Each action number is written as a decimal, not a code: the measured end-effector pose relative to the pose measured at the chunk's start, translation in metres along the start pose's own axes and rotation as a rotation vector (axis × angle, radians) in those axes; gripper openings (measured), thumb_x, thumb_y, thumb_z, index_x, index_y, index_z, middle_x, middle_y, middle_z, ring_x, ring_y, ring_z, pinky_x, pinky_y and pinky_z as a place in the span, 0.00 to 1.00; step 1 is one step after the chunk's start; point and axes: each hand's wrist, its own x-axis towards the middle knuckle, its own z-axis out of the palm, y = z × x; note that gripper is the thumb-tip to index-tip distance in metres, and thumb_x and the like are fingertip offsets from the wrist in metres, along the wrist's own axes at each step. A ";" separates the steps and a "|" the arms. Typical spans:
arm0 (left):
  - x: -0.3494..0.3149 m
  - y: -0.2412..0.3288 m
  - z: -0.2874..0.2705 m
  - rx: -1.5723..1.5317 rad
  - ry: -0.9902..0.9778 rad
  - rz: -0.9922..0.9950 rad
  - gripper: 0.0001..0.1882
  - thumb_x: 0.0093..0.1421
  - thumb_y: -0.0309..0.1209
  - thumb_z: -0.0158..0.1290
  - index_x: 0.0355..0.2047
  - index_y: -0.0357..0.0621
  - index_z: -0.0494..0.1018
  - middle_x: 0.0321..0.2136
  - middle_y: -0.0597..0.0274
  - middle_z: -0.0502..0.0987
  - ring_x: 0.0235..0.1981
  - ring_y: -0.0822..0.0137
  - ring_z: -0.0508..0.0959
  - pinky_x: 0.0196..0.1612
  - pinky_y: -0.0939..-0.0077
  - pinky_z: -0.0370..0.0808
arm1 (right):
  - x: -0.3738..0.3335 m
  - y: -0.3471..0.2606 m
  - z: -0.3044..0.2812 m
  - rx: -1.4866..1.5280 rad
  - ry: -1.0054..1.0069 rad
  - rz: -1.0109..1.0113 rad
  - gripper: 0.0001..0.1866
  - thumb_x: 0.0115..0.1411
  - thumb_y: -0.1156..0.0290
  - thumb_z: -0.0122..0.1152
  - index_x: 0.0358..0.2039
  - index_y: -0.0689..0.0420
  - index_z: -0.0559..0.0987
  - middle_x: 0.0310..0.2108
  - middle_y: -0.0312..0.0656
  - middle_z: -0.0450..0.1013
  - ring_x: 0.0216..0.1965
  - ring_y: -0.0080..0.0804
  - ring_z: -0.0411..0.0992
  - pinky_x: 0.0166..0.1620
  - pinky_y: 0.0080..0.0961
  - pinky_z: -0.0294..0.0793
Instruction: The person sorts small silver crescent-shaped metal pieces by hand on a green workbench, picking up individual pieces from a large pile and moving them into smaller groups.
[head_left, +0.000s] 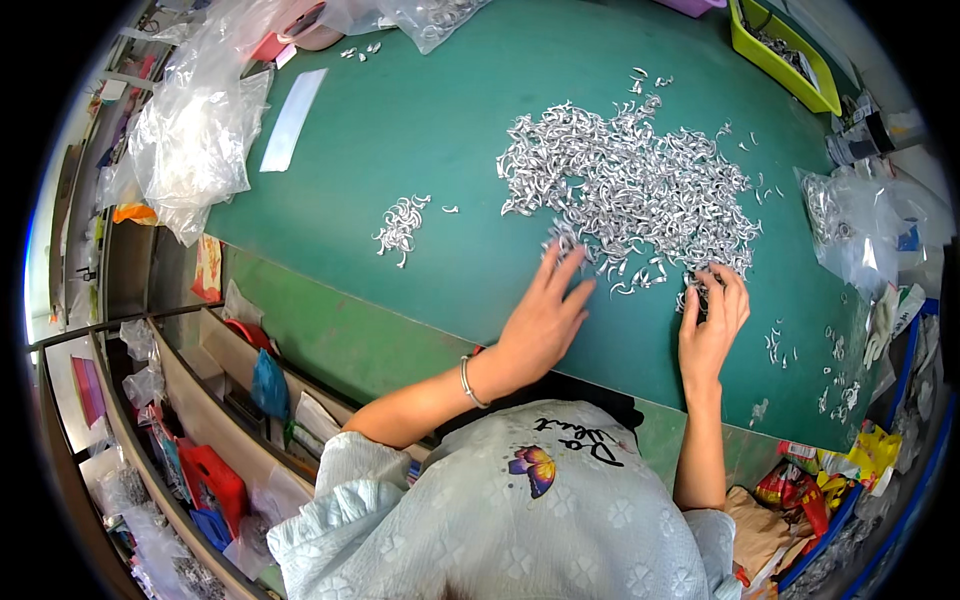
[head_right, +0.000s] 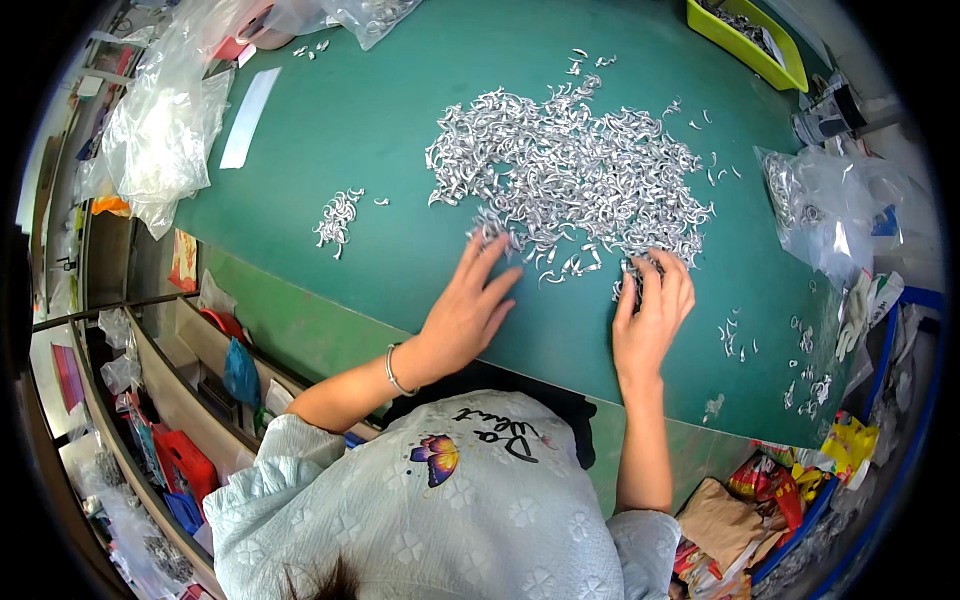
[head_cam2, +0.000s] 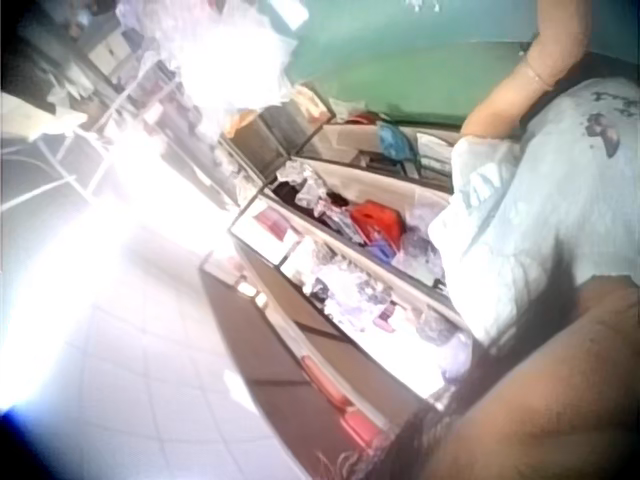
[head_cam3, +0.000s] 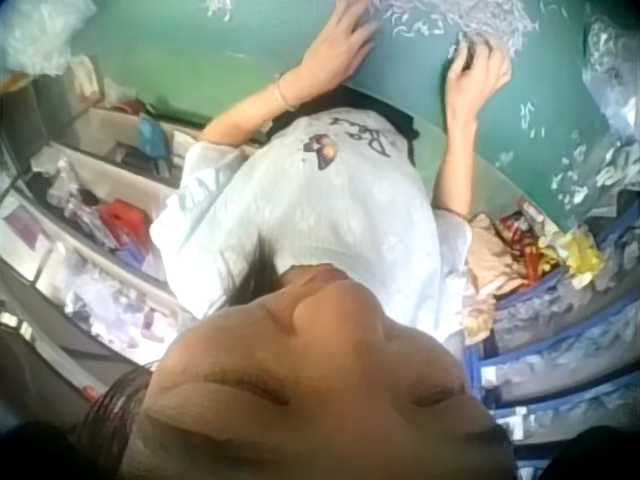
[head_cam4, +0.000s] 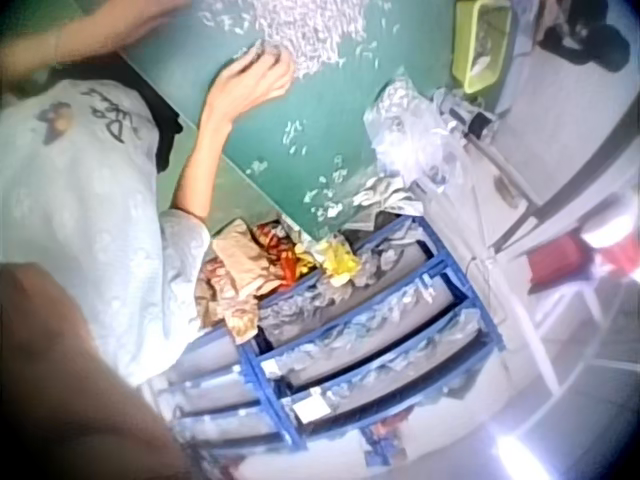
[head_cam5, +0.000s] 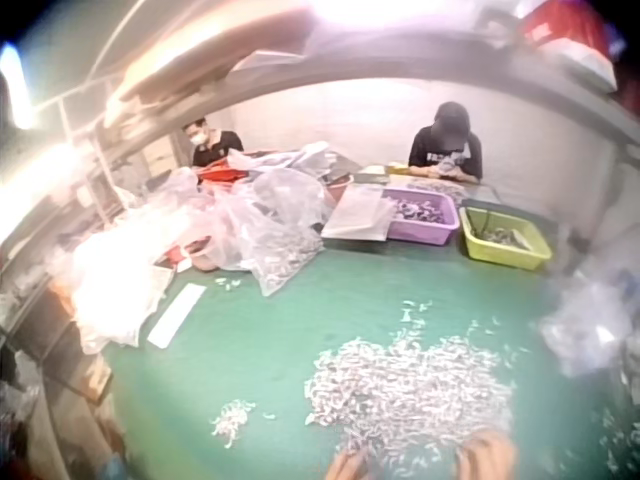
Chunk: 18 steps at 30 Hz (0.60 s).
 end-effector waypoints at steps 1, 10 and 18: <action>-0.004 0.004 0.002 -0.053 -0.025 0.014 0.21 0.57 0.23 0.58 0.53 0.39 0.71 0.64 0.44 0.58 0.67 0.36 0.55 0.66 0.51 0.60 | 0.000 -0.006 -0.002 0.062 -0.035 0.015 0.09 0.57 0.78 0.62 0.40 0.60 0.78 0.44 0.44 0.73 0.51 0.45 0.68 0.56 0.41 0.62; -0.033 0.012 -0.017 -0.262 0.126 0.068 0.17 0.52 0.13 0.56 0.43 0.37 0.76 0.50 0.49 0.73 0.51 0.48 0.73 0.53 0.57 0.72 | -0.037 -0.035 -0.068 0.950 -0.887 0.128 0.01 0.55 0.80 0.64 0.29 0.63 0.81 0.27 0.43 0.77 0.30 0.37 0.74 0.36 0.28 0.72; -0.136 -0.024 -0.004 -0.671 0.095 0.036 0.11 0.52 0.12 0.53 0.35 0.33 0.78 0.33 0.49 0.76 0.33 0.55 0.78 0.36 0.68 0.76 | -0.268 0.076 -0.071 -0.063 -1.271 0.489 0.25 0.54 0.72 0.64 0.53 0.60 0.72 0.37 0.52 0.78 0.38 0.48 0.77 0.41 0.39 0.77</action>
